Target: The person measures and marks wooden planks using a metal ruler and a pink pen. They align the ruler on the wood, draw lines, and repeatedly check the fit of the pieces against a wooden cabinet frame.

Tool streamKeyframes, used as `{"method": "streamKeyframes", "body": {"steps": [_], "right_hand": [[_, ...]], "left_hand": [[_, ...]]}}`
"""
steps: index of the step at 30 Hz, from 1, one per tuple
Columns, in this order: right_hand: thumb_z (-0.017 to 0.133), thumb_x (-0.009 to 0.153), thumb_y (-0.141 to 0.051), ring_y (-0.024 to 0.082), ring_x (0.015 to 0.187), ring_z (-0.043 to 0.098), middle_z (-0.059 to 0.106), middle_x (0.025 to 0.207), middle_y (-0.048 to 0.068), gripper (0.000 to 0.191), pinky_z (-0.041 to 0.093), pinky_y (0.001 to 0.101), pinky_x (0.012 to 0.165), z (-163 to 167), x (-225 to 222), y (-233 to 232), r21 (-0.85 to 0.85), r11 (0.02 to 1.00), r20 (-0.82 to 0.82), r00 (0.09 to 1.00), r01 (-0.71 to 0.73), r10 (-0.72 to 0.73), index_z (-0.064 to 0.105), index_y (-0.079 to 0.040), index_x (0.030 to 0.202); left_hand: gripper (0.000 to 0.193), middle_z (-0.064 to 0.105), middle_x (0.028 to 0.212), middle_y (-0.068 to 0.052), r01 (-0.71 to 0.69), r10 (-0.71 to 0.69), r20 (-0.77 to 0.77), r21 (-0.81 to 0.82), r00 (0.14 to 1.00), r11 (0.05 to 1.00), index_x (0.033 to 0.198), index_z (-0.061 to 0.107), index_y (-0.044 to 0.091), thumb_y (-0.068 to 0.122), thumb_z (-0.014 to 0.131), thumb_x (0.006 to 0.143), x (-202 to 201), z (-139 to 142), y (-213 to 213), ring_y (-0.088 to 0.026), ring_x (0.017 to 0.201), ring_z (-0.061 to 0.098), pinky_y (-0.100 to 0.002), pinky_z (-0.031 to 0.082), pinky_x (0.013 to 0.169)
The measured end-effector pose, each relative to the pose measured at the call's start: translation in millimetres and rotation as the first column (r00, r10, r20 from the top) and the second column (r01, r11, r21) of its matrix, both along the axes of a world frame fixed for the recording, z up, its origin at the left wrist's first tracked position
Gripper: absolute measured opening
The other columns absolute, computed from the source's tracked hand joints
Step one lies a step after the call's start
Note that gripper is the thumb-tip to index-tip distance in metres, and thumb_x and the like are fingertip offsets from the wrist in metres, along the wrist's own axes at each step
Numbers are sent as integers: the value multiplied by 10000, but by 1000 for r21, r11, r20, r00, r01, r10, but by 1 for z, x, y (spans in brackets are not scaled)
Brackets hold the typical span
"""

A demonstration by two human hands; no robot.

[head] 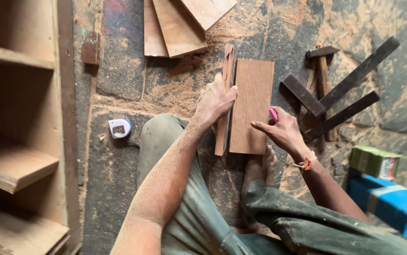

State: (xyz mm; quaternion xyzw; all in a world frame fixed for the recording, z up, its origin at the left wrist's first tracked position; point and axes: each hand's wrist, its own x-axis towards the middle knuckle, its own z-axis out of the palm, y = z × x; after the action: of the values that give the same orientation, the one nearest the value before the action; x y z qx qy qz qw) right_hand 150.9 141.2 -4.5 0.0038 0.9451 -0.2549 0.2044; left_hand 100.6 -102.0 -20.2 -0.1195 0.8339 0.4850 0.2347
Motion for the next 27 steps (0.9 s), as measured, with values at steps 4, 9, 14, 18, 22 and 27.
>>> {"method": "streamKeyframes", "body": {"steps": [4,9,14,18,22,27], "right_hand": [[857,790,-286,160,751,697,733,862,70,563,569,274,655,18,16,-13,-203,956,51,977,212,-206,675,-58,1271],[751,919,-320,136,820,765,777,957,63,527,630,244,708,30,26,-34,-408,911,-69,992,66,-103,625,-85,1374],[773,917,-309,183,820,774,784,927,99,549,619,313,719,21,29,-46,-380,924,-128,992,-43,-6,609,-43,1369],[729,892,-319,155,840,784,788,952,61,561,656,306,747,14,20,-32,-464,879,172,985,111,-33,596,-83,1383],[755,898,-260,165,935,743,786,1041,84,482,618,340,862,12,8,-2,-489,851,271,961,192,-61,679,-58,1329],[735,883,-202,148,1009,733,772,1134,76,465,599,351,926,7,-14,30,-511,736,531,836,444,-136,692,-42,1317]], "left_hand": [[550,716,1051,-335,24,-29,-83,-68,996,997,1217,549,-73,407,599,952,5,8,0,-458,1031,717,-562,561,944],[807,660,1184,-314,-26,20,51,111,998,993,1417,470,1,610,568,898,10,13,2,-417,1036,749,-521,649,842],[949,692,1228,-310,50,-48,-58,26,997,998,1494,437,-9,685,609,871,12,9,4,-410,1162,694,-492,532,1023],[963,694,1225,-309,49,-49,-37,11,998,999,1488,445,1,689,630,840,12,4,4,-411,1167,692,-496,528,1031],[943,687,1197,-346,34,-36,-85,-25,996,999,1503,432,-15,658,662,884,12,9,9,-439,1139,685,-499,536,1006],[951,757,1078,-291,-5,-6,129,88,992,996,1553,312,26,608,610,864,10,26,15,-346,796,798,-417,662,729]]}}
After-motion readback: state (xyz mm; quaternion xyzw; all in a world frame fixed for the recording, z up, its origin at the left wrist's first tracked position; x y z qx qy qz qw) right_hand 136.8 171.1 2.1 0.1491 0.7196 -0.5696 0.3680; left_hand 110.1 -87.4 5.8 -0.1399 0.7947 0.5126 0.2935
